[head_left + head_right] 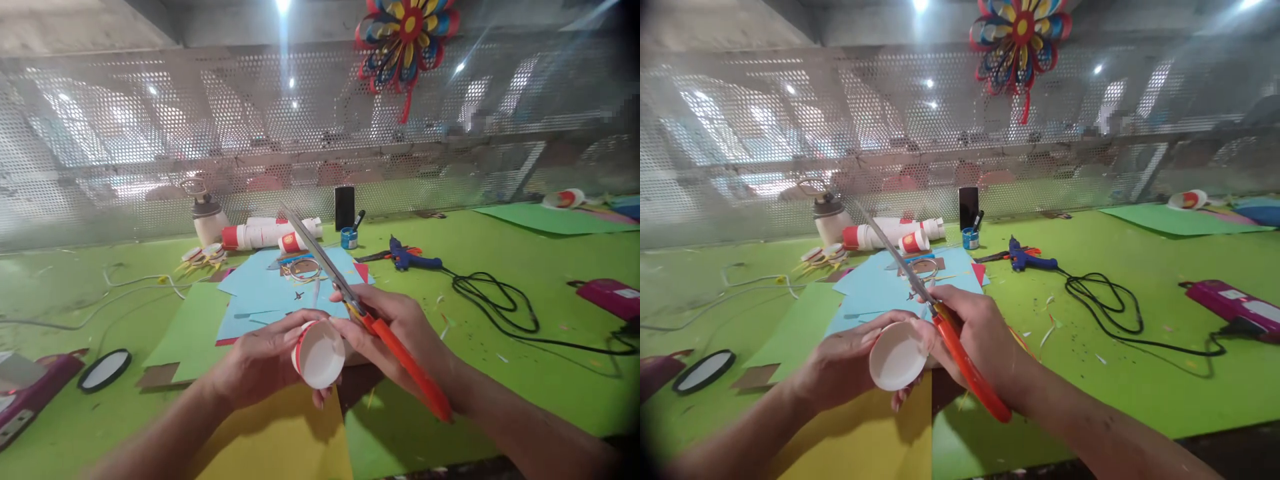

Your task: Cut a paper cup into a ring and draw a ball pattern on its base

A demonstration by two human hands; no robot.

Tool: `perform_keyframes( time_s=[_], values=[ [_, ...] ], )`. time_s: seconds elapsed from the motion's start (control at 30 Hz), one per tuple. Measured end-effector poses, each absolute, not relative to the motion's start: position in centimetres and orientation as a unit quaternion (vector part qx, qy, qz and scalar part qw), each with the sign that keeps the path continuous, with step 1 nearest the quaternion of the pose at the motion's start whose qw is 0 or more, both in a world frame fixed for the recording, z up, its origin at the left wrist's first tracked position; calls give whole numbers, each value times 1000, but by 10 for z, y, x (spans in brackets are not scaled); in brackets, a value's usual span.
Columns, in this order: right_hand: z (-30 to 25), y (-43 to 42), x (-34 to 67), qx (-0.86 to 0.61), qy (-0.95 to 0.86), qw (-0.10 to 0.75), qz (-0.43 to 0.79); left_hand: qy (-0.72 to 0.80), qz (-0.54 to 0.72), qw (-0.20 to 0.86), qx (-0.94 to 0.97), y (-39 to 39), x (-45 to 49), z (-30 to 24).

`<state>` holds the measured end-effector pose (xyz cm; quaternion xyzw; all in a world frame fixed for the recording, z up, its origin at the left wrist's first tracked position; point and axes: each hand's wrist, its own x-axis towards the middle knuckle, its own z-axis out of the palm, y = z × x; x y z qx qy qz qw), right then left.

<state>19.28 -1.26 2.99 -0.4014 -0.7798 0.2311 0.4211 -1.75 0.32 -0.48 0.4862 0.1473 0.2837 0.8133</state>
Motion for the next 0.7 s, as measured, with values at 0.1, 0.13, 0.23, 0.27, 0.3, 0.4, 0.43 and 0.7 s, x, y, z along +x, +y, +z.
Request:
perform_keyframes(
  time_s=[0.1,0.13,0.23,0.27,0.3,0.4,0.43,0.7],
  values=[
    [30,-11,190,-393,-778,420,253,146,268,821,483,1,-15,-6],
    [30,-11,190,-392,-776,419,262,148,269,821,482,1,-14,-6],
    [29,-10,188,-399,-771,413,277,153,274,818,482,0,-15,-5],
    [28,-10,188,-400,-769,414,277,155,275,817,483,0,-15,-5],
    [27,-10,188,-401,-768,416,276,158,277,815,485,0,-15,-4],
    [23,-8,188,-407,-767,422,262,169,287,803,494,0,-15,-3],
    [22,-8,188,-410,-768,421,256,176,294,796,499,0,-15,-3],
    [14,-9,189,-420,-764,430,235,201,330,745,544,2,-18,-6]
  ],
)
